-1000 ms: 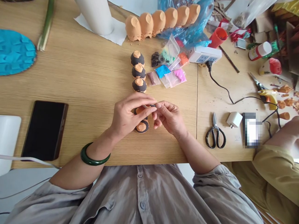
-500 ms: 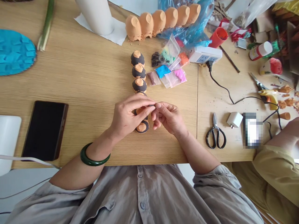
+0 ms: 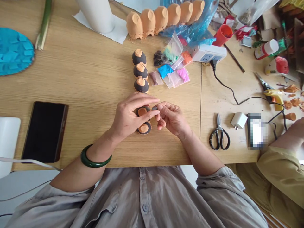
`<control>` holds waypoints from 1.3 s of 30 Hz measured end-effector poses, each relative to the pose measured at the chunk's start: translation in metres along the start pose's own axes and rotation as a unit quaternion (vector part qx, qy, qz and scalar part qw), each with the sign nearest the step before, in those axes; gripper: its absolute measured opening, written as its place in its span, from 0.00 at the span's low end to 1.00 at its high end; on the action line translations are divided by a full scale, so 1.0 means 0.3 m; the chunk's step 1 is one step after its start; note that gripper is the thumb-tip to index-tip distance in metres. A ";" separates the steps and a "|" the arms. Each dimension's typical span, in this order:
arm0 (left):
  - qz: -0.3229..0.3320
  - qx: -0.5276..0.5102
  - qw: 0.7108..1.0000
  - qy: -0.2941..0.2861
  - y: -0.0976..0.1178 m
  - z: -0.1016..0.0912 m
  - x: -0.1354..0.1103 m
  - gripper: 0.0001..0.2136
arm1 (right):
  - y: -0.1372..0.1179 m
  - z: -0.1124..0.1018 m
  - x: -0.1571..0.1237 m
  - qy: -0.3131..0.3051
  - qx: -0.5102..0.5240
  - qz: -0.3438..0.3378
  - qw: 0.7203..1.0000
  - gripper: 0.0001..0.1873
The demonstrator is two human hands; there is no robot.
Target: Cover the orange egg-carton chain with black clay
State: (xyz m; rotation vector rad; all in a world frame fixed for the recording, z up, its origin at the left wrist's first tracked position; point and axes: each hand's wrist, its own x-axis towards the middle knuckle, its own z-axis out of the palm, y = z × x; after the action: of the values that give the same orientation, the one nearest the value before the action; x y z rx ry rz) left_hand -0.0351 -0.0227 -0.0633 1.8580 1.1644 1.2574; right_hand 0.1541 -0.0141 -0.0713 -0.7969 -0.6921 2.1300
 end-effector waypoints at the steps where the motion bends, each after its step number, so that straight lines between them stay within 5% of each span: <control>1: 0.001 0.001 1.000 0.003 0.000 -0.001 0.001 0.06 | 0.000 0.000 0.000 0.000 0.002 -0.003 1.000 0.23; 12: -0.012 -0.047 0.999 -0.016 -0.011 -0.001 -0.002 0.11 | -0.003 -0.002 -0.004 -0.009 0.009 0.005 1.000 0.23; 18: 0.021 -0.027 0.999 0.020 -0.002 -0.004 0.003 0.06 | -0.003 0.001 -0.003 -0.019 0.002 0.016 1.000 0.24; 23: -0.021 -0.019 0.999 -0.015 -0.003 -0.009 0.002 0.09 | -0.001 -0.001 0.000 -0.003 -0.013 0.001 1.000 0.26; 32: 0.039 0.015 0.999 -0.009 -0.028 -0.023 0.016 0.08 | -0.003 -0.007 0.003 -0.011 -0.028 0.018 0.999 0.27; 39: -0.026 0.004 0.998 -0.049 -0.009 -0.050 0.033 0.05 | 0.002 -0.012 0.008 -0.011 -0.043 0.026 0.999 0.23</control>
State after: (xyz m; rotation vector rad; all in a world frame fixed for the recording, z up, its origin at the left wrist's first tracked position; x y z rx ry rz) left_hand -0.0483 -0.0124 -0.0563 1.8619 1.1575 1.1219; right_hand 0.1552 -0.0117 -0.0751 -0.8486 -0.7869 2.1708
